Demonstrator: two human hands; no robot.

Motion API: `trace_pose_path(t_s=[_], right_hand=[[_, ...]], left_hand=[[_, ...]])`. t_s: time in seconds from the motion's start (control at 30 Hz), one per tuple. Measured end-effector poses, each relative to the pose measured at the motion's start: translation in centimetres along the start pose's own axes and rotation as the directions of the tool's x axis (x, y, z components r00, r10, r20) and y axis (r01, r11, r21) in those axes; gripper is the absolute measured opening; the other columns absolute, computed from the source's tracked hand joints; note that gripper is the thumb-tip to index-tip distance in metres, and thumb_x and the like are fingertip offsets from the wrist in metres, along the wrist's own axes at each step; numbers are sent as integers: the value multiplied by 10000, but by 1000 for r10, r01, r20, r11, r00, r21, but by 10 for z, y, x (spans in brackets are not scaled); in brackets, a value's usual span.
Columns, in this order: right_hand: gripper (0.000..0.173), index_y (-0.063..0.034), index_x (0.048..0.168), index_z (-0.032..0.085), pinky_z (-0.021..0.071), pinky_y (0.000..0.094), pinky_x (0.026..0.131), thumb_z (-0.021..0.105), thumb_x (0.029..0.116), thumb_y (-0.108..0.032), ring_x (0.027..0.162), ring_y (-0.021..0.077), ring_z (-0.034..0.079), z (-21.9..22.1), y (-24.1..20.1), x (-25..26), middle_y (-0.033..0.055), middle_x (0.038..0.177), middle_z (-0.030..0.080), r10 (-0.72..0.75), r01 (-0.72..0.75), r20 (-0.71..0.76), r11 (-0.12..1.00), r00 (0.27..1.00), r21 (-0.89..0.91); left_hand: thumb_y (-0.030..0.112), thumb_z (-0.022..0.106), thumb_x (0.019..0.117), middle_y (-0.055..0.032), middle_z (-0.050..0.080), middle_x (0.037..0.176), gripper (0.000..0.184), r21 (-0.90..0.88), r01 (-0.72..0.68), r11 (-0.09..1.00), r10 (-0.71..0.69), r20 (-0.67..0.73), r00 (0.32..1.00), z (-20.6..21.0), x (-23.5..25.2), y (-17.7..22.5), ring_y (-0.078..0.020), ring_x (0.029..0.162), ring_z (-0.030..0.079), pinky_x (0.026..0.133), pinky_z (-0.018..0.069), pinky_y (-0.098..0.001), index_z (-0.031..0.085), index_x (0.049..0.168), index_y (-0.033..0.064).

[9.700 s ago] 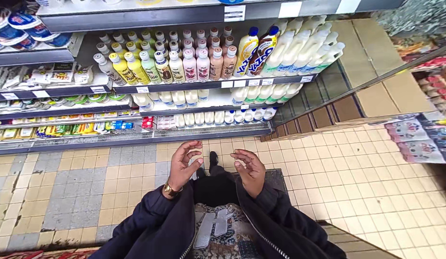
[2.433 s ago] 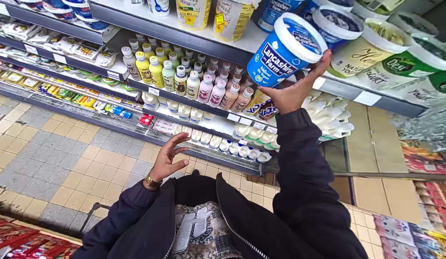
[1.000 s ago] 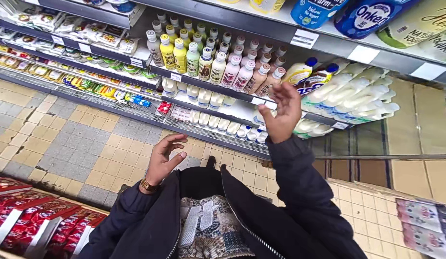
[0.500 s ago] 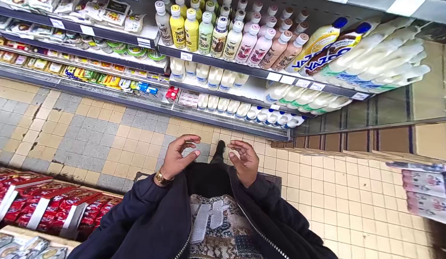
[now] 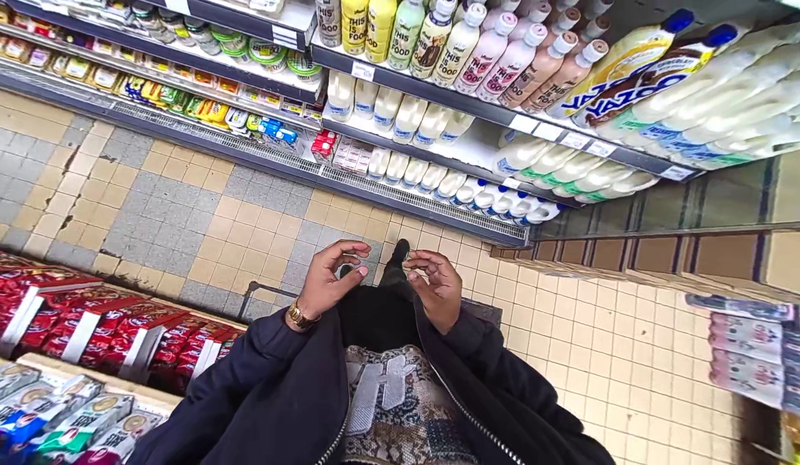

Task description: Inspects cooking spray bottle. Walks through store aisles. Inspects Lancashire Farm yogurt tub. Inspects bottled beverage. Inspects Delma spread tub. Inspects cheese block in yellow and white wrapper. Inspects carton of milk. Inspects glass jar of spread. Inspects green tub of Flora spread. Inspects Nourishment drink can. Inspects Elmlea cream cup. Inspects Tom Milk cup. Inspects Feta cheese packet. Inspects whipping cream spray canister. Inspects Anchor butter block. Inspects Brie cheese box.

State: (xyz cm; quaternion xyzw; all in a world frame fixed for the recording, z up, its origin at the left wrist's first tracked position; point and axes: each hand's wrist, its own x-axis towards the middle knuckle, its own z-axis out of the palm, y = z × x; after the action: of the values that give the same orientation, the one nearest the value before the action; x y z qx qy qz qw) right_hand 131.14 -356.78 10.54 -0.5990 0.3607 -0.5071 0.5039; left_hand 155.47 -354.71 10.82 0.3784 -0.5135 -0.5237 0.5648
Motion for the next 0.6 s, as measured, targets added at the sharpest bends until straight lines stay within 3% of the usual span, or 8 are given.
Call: trace_pose_path(t_s=[0.6], right_hand=[[353, 56, 1244, 596, 620, 338, 845, 679, 950, -121, 962, 173, 713, 50, 9, 31, 129, 1186, 690, 0, -4, 181, 1000, 983, 22]], left_hand=[[144, 689, 944, -161, 666, 1254, 388, 13, -22, 1000, 23, -167, 986, -43, -23, 13, -244, 1114, 675, 919, 591, -391, 597, 1259, -64]])
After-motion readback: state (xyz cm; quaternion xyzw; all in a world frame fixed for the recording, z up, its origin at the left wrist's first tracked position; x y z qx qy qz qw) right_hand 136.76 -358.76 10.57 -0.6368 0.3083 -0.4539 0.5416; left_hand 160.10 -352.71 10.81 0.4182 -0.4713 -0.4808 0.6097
